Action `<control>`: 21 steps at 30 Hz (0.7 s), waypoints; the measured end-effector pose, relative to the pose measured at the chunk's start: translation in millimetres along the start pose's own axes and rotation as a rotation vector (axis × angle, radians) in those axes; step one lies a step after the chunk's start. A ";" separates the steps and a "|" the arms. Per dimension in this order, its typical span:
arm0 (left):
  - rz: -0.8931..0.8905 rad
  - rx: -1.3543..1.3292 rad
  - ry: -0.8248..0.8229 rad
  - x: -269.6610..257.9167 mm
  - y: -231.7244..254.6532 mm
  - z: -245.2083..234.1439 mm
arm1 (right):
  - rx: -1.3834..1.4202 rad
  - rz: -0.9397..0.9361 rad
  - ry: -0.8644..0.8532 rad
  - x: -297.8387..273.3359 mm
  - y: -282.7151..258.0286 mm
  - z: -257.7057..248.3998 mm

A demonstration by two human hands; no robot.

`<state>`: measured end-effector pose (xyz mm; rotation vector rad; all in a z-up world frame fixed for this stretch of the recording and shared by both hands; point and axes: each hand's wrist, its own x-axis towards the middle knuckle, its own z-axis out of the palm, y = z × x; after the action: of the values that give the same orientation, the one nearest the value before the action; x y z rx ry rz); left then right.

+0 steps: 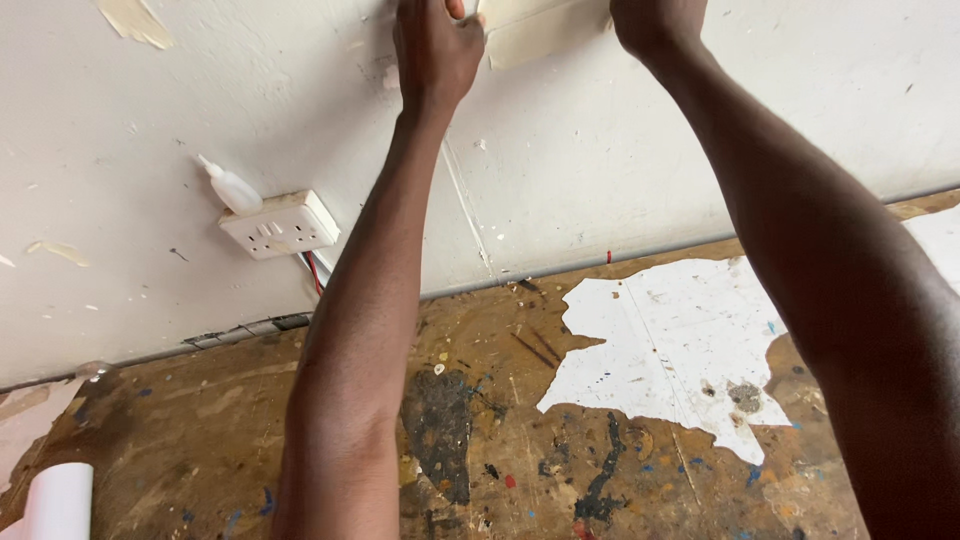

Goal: The person places strips of white tape onto a maroon board and then onto the wall above the workbench. They smooth each strip with their hands to ensure adhesion.

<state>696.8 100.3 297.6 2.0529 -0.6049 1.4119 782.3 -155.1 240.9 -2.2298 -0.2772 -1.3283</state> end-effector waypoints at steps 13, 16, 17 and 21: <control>0.331 0.767 -0.602 -53.4 54.8 14.3 | -0.415 -0.799 -0.072 -36.0 -46.2 -69.1; 0.256 0.854 -0.664 -53.6 66.2 2.4 | -0.496 -0.797 -0.054 -37.4 -33.1 -76.0; 0.217 0.877 -0.670 -53.2 70.5 0.9 | -0.496 -0.774 -0.067 -37.5 -30.8 -80.3; 0.193 0.862 -0.587 -55.0 67.3 12.3 | -0.258 -0.538 -0.242 -39.7 -54.9 -72.7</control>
<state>642.8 45.1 255.9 3.2312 -0.4578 1.2826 684.2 -144.2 252.5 -2.6549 -0.8905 -1.4122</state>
